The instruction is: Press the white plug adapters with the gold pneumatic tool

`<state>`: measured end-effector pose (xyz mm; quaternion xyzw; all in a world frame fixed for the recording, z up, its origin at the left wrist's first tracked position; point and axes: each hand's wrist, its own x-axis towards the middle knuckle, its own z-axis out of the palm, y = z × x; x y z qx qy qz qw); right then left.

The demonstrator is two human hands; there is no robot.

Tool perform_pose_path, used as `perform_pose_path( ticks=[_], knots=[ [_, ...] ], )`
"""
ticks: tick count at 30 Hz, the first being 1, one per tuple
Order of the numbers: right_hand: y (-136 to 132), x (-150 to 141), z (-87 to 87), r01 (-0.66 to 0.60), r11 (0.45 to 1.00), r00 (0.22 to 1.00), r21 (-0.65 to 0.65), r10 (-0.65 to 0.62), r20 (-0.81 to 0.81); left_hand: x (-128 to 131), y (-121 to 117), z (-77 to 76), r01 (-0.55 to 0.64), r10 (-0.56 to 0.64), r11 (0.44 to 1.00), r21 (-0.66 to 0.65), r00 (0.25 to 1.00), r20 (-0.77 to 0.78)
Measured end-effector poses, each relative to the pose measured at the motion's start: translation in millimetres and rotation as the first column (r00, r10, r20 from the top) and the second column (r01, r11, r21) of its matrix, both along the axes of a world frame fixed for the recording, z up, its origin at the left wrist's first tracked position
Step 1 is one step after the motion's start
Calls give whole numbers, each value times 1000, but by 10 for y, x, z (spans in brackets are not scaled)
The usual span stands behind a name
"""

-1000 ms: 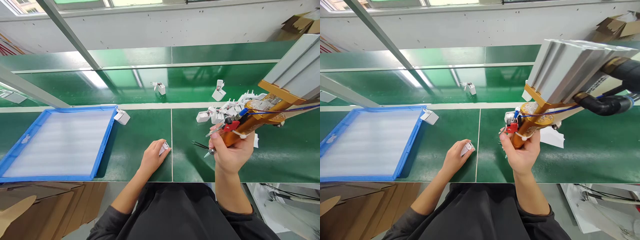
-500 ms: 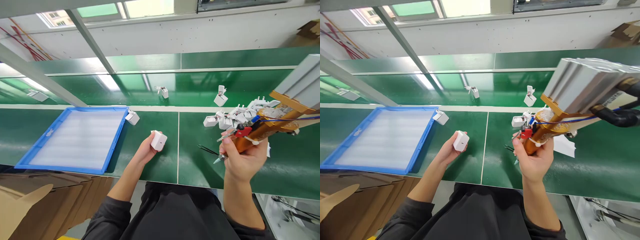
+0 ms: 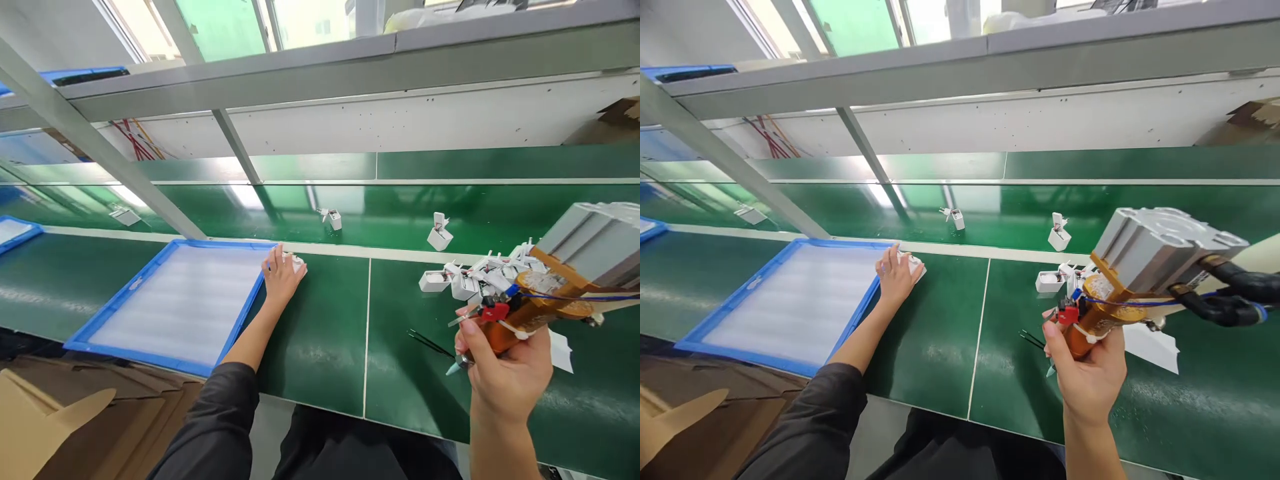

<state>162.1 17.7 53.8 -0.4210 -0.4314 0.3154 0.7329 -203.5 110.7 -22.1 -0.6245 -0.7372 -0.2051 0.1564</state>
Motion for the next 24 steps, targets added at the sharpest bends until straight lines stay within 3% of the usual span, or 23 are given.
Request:
perform_pose_path(
  ticks=[2,4,7,9,11,13,15,18,21,23,24],
  knots=[
    [-13,17,-26,-2,1000,1000,-7,2,-1,19,39,26,-13,15,996,84,1000,-23],
    [-38,32,-49,1,1000,1000,-26,-1,3,142,181,82,42,-42,990,133,999,-5],
    [-73,62,-88,-4,999,1000,-43,3,-17,450,665,174,129,-137,990,51,970,201],
    [-79,95,-130,-23,999,999,-22,22,-37,629,1093,223,51,-11,995,-85,911,413],
    [-71,139,-186,-56,998,998,11,56,-32,721,1477,271,-50,132,984,-170,848,513],
    [-61,185,-244,-78,997,997,17,79,-12,720,1734,323,-107,188,978,-179,819,543],
    [-62,221,-283,-88,996,996,4,88,0,664,1847,374,-108,181,981,-161,809,559],
    [-81,239,-274,-111,994,994,6,111,2,601,1791,423,-26,107,989,-144,800,590],
    [-89,209,-200,-85,996,996,34,84,6,692,1472,426,110,5,984,-143,778,628],
    [-83,175,-146,-35,998,999,42,35,3,845,1088,411,266,-88,954,-141,696,713],
    [-80,159,-123,-21,999,1000,41,21,-1,938,849,402,380,-144,917,-124,605,783]
  ],
)
